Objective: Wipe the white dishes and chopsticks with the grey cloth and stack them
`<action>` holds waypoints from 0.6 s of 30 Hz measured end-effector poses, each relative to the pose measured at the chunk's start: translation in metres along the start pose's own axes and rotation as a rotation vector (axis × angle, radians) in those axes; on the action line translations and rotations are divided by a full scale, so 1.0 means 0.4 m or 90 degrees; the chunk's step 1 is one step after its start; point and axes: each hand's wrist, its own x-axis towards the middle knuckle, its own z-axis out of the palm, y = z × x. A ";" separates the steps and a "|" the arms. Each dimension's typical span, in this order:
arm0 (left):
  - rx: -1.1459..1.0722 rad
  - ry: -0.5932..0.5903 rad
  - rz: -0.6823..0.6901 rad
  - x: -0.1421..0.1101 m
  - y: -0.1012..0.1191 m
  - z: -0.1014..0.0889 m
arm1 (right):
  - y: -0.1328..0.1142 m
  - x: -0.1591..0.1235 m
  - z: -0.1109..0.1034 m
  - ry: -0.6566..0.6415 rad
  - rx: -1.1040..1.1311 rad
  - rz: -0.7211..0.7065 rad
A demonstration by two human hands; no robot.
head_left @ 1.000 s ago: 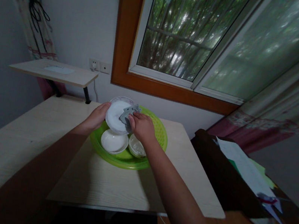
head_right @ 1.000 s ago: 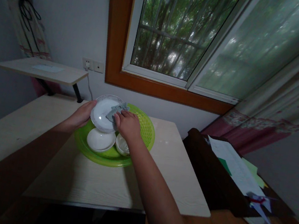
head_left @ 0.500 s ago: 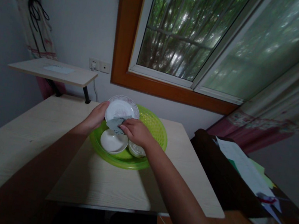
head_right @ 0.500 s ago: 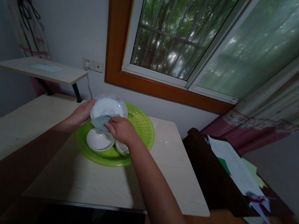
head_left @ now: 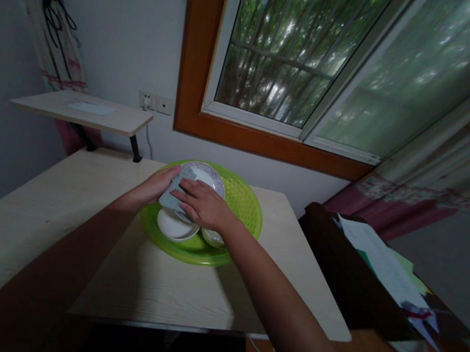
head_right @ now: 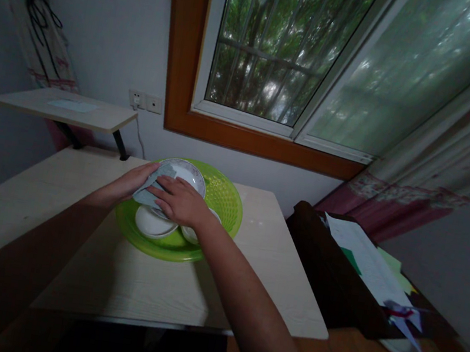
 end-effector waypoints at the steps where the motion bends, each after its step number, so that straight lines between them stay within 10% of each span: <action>1: -0.017 -0.009 -0.013 0.000 -0.002 0.002 | 0.002 0.000 0.002 -0.003 -0.016 0.005; 18: -0.133 -0.059 -0.023 0.008 -0.033 0.005 | 0.019 -0.009 -0.021 0.003 -0.158 0.298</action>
